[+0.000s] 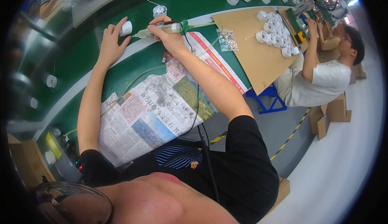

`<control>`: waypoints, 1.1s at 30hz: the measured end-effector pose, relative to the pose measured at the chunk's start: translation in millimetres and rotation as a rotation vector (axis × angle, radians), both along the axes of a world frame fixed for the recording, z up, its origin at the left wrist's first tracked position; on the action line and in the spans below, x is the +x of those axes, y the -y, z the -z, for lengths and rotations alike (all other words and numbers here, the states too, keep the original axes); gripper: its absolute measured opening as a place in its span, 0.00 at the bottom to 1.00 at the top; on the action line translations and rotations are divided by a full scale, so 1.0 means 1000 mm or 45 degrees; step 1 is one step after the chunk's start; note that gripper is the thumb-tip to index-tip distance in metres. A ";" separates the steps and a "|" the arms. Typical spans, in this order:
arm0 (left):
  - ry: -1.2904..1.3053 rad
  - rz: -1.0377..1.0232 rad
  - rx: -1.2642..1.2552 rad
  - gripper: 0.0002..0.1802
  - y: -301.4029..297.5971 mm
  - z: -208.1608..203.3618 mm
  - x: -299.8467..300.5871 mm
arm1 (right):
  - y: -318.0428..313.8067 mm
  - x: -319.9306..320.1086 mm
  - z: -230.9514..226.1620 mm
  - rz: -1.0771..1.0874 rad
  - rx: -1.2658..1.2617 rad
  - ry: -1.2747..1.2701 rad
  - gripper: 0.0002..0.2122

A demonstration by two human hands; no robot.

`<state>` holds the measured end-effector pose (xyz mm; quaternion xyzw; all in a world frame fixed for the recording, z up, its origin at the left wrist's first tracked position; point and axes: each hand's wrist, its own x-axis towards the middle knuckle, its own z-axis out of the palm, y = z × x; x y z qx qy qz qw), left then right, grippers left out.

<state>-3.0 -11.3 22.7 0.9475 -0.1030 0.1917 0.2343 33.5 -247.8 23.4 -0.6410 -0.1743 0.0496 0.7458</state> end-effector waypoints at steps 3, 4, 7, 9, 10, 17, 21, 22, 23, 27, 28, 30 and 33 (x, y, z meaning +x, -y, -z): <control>-0.046 -0.115 -0.028 0.31 -0.003 0.006 0.002 | 0.000 -0.001 0.001 -0.015 0.004 -0.004 0.10; -0.003 -0.112 -0.089 0.31 -0.006 0.008 0.001 | -0.001 -0.001 0.001 -0.014 -0.007 0.004 0.10; 0.067 -0.143 -0.208 0.31 -0.016 0.019 0.005 | -0.002 0.001 0.002 -0.049 -0.030 0.002 0.10; 0.143 0.146 -0.394 0.30 -0.019 0.018 0.008 | 0.000 0.004 0.002 0.062 -0.094 0.086 0.11; 0.103 0.190 -0.379 0.30 -0.018 0.016 0.007 | 0.002 0.006 0.002 0.064 -0.097 0.086 0.11; 0.034 0.389 -0.492 0.32 -0.021 0.019 0.009 | -0.001 0.009 0.005 0.007 -0.137 0.129 0.12; -0.141 0.361 -0.421 0.34 -0.024 0.022 0.010 | -0.006 0.002 0.002 -0.030 -0.172 0.196 0.14; -0.144 0.362 -0.429 0.34 -0.023 0.023 0.010 | -0.005 0.002 0.001 -0.030 -0.180 0.192 0.14; -0.150 0.365 -0.457 0.34 -0.022 0.024 0.010 | -0.004 0.002 0.001 -0.034 -0.180 0.203 0.14; -0.163 0.357 -0.501 0.34 -0.019 0.028 0.008 | -0.003 0.001 0.002 -0.034 -0.178 0.225 0.14; -0.156 0.350 -0.488 0.34 -0.018 0.028 0.010 | -0.003 0.001 0.002 -0.019 -0.174 0.231 0.14; -0.150 0.341 -0.475 0.34 -0.017 0.028 0.010 | -0.004 0.001 0.001 -0.006 -0.171 0.237 0.14; -0.170 0.328 -0.443 0.34 -0.017 0.030 0.010 | -0.004 -0.002 0.001 0.004 -0.211 0.233 0.14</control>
